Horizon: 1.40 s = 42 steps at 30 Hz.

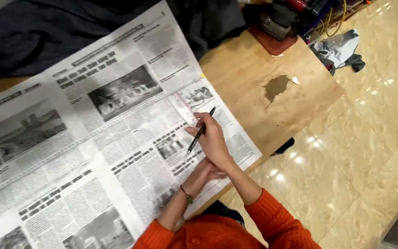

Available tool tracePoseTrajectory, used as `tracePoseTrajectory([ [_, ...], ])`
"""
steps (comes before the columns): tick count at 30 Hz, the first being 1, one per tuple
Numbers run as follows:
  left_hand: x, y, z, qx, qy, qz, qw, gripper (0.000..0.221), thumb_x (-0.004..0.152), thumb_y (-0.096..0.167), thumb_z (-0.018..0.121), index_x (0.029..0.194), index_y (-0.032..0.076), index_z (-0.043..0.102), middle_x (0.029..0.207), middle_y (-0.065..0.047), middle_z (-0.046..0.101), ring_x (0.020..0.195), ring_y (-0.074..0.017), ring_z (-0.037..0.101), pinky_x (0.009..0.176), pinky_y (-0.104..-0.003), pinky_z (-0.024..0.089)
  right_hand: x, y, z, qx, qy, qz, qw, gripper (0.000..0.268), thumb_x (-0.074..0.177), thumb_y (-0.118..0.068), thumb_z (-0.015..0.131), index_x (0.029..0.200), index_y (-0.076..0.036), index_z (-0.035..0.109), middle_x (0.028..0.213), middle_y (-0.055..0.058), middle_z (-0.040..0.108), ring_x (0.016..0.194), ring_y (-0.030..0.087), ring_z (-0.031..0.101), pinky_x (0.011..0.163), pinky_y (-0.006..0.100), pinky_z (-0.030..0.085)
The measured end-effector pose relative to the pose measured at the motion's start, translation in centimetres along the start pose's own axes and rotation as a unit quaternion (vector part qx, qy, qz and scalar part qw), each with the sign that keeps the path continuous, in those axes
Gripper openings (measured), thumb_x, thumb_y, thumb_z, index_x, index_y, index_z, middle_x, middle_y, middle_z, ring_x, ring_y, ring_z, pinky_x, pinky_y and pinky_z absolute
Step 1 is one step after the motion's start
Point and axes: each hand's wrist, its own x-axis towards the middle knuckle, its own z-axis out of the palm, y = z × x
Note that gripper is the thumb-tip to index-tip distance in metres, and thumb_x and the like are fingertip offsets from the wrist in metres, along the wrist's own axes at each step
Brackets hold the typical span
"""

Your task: Drawing straight lines on a newspaper using a long ruler and a pen to create a pattern.

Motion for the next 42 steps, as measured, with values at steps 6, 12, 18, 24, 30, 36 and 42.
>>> tracePoseTrajectory([
  [6, 2.4, 1.0, 3.6, 0.245, 0.125, 0.12, 0.954, 0.063, 0.109, 0.041, 0.029, 0.112, -0.006, 0.071, 0.104, -0.026, 0.073, 0.098, -0.0314, 0.067, 0.092, -0.045, 0.054, -2.8, 5.5, -5.2, 0.032, -0.045, -0.029, 0.998, 0.059, 0.085, -0.016, 0.083, 0.138, -0.006, 0.06, 0.104, 0.024, 0.068, 0.1, 0.04, 0.07, 0.091, 0.047, 0.056],
  [12, 5.8, 6.5, 0.7, 0.127, 0.258, 0.009, 0.958, 0.056, 0.101, 0.045, 0.039, 0.13, 0.002, 0.059, 0.119, -0.022, 0.072, 0.1, -0.0357, 0.072, 0.082, -0.039, 0.056, -11.1, 12.7, -10.0, -0.126, -0.045, -0.042, 0.99, 0.053, 0.096, -0.03, 0.07, 0.143, -0.014, 0.052, 0.134, 0.017, 0.062, 0.121, 0.037, 0.058, 0.103, 0.044, 0.044],
  [18, 7.7, 11.4, 2.5, 0.256, 0.298, -0.054, 0.918, 0.062, 0.109, 0.044, 0.021, 0.134, 0.006, 0.062, 0.13, -0.021, 0.069, 0.113, -0.0399, 0.068, 0.102, -0.049, 0.049, -14.6, 15.0, -12.3, -0.071, 0.004, 0.098, 0.993, 0.046, 0.09, -0.027, 0.081, 0.13, -0.018, 0.06, 0.098, 0.008, 0.068, 0.08, 0.024, 0.069, 0.07, 0.035, 0.057],
  [24, 9.2, 12.2, -13.3, 0.785, 0.42, 0.246, 0.383, 0.054, 0.104, 0.038, 0.073, 0.144, 0.002, 0.068, 0.155, -0.029, 0.063, 0.139, -0.0457, 0.048, 0.108, -0.066, 0.026, -14.3, 15.0, -11.4, -0.011, 0.034, 0.09, 0.995, 0.04, 0.093, -0.023, 0.077, 0.13, -0.016, 0.062, 0.095, 0.007, 0.068, 0.082, 0.023, 0.067, 0.072, 0.035, 0.054],
  [30, 9.5, 11.7, -24.1, 0.84, 0.383, 0.17, 0.345, 0.035, 0.105, 0.049, 0.059, 0.096, 0.02, 0.075, 0.095, -0.01, 0.074, 0.096, -0.0376, 0.065, 0.097, -0.06, 0.036, -16.0, 22.2, -8.6, -0.049, 0.093, 0.037, 0.994, 0.048, 0.087, -0.034, 0.08, 0.131, -0.022, 0.068, 0.101, -0.004, 0.072, 0.089, 0.014, 0.071, 0.081, 0.028, 0.053],
  [36, 3.7, 17.0, -17.2, 0.745, 0.588, 0.257, 0.182, 0.02, 0.084, 0.011, 0.086, 0.091, 0.017, 0.068, 0.09, -0.005, 0.067, 0.095, -0.0254, 0.059, 0.095, -0.046, 0.035, -14.5, 15.8, -10.2, -0.083, 0.076, 0.033, 0.993, 0.046, 0.086, -0.016, 0.081, 0.129, -0.015, 0.066, 0.09, 0.0, 0.068, 0.052, 0.008, 0.051, 0.054, 0.027, 0.049],
  [42, 8.4, 14.2, -6.5, 0.737, 0.385, 0.057, 0.553, 0.064, 0.087, 0.034, 0.075, 0.142, 0.01, 0.052, 0.145, -0.022, 0.051, 0.136, -0.0392, 0.045, 0.115, -0.065, 0.023, -14.3, 16.1, -10.0, -0.144, 0.065, 0.067, 0.985, 0.048, 0.087, -0.024, 0.08, 0.132, -0.016, 0.065, 0.093, 0.002, 0.067, 0.071, 0.015, 0.064, 0.065, 0.032, 0.052],
])
